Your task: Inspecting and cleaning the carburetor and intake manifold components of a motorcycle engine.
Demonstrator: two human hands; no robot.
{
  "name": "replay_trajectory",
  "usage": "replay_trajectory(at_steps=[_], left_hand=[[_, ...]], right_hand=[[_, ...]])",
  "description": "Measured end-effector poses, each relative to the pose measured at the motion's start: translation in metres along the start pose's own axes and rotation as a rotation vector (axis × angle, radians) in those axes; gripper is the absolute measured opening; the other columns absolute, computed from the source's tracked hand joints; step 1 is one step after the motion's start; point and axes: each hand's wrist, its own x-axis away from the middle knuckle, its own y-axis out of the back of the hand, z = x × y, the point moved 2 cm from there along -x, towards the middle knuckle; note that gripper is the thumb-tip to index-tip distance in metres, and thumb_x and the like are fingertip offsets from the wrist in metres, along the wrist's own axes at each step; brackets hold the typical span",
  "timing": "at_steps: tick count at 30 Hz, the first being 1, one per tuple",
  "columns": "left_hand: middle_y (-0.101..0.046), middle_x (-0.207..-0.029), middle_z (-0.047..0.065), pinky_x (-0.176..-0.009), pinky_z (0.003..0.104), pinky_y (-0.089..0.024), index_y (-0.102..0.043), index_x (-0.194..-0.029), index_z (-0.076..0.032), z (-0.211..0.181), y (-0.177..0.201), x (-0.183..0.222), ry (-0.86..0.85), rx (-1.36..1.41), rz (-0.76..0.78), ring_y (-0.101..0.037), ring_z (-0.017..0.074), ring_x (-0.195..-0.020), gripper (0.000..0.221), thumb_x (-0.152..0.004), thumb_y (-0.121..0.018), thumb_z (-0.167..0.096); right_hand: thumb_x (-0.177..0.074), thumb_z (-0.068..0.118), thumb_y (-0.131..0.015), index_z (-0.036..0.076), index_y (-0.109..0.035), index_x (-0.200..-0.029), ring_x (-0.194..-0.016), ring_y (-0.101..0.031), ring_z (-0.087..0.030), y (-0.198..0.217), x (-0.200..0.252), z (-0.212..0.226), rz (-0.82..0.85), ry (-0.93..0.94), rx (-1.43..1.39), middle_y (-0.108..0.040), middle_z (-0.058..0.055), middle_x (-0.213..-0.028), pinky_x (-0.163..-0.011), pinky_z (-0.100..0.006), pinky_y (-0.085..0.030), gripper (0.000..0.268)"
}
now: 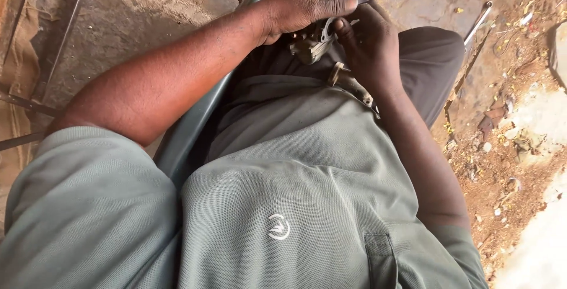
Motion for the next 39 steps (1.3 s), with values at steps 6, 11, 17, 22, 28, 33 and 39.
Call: replay_trajectory(at_steps=[6, 11, 17, 22, 28, 33, 39], left_hand=[[-0.076, -0.093, 0.002, -0.087, 0.028, -0.062, -0.070, -0.109, -0.009, -0.002, 0.001, 0.001, -0.008, 0.082, 0.032, -0.075, 0.0093, -0.093, 0.050, -0.088, -0.079, -0.053], [-0.075, -0.092, 0.003, -0.078, 0.029, -0.066, -0.070, -0.107, -0.011, -0.008, 0.004, 0.004, 0.020, 0.159, -0.002, -0.076, 0.0112, -0.086, 0.043, -0.086, -0.081, -0.046], [-0.074, -0.086, 0.006, -0.076, 0.033, -0.070, -0.068, -0.098, -0.009, -0.005, 0.009, 0.004, -0.048, 0.244, -0.030, -0.079, 0.0157, -0.080, 0.042, -0.087, -0.084, -0.046], [-0.075, -0.085, 0.003, -0.073, 0.034, -0.071, -0.072, -0.098, -0.014, -0.010, 0.009, 0.008, -0.011, 0.221, -0.019, -0.079, 0.0145, -0.078, 0.042, -0.084, -0.078, -0.054], [-0.075, -0.082, 0.003, -0.073, 0.034, -0.067, -0.077, -0.094, -0.012, -0.014, 0.011, 0.014, 0.024, 0.267, -0.034, -0.076, 0.0146, -0.075, 0.042, -0.087, -0.076, -0.054], [-0.073, -0.082, 0.001, -0.079, 0.030, -0.062, -0.077, -0.092, -0.012, -0.010, 0.010, 0.011, 0.015, 0.242, 0.001, -0.072, 0.0109, -0.080, 0.039, -0.090, -0.076, -0.051], [-0.073, -0.082, 0.001, -0.078, 0.029, -0.062, -0.077, -0.092, -0.013, -0.007, 0.010, 0.008, 0.014, 0.192, -0.018, -0.072, 0.0090, -0.078, 0.036, -0.090, -0.077, -0.049]], right_hand=[[-0.108, 0.019, -0.076, -0.002, -0.068, -0.115, -0.086, -0.071, -0.015, -0.001, 0.001, 0.001, -0.027, -0.024, 0.001, -0.065, -0.008, -0.105, -0.074, -0.028, -0.058, 0.023], [-0.111, 0.016, -0.074, -0.001, -0.070, -0.120, -0.097, -0.073, -0.017, 0.020, 0.013, -0.001, -0.031, -0.021, -0.060, -0.067, -0.009, -0.114, -0.084, -0.029, -0.060, 0.019], [-0.095, 0.017, -0.084, 0.004, -0.075, -0.114, -0.096, -0.070, -0.019, 0.065, 0.059, -0.042, 0.170, -0.086, 0.152, -0.070, -0.007, -0.109, -0.087, -0.033, -0.058, 0.025], [-0.083, 0.019, -0.090, 0.005, -0.074, -0.118, -0.099, -0.068, -0.020, 0.044, 0.078, -0.048, 0.302, -0.098, 0.112, -0.070, -0.007, -0.110, -0.090, -0.034, -0.056, 0.041], [-0.084, 0.018, -0.091, -0.001, -0.068, -0.121, -0.091, -0.066, -0.021, 0.019, 0.073, -0.054, 0.159, -0.076, 0.076, -0.065, -0.010, -0.109, -0.080, -0.034, -0.055, 0.047], [-0.092, 0.011, -0.087, 0.000, -0.069, -0.123, -0.100, -0.070, -0.019, 0.030, 0.077, -0.069, 0.023, -0.134, -0.160, -0.063, -0.009, -0.116, -0.083, -0.031, -0.061, 0.037], [-0.094, 0.005, -0.091, 0.001, -0.073, -0.120, -0.104, -0.070, -0.023, 0.056, 0.046, 0.010, -0.175, 0.077, 0.190, -0.064, -0.011, -0.118, -0.087, -0.035, -0.059, 0.032]])
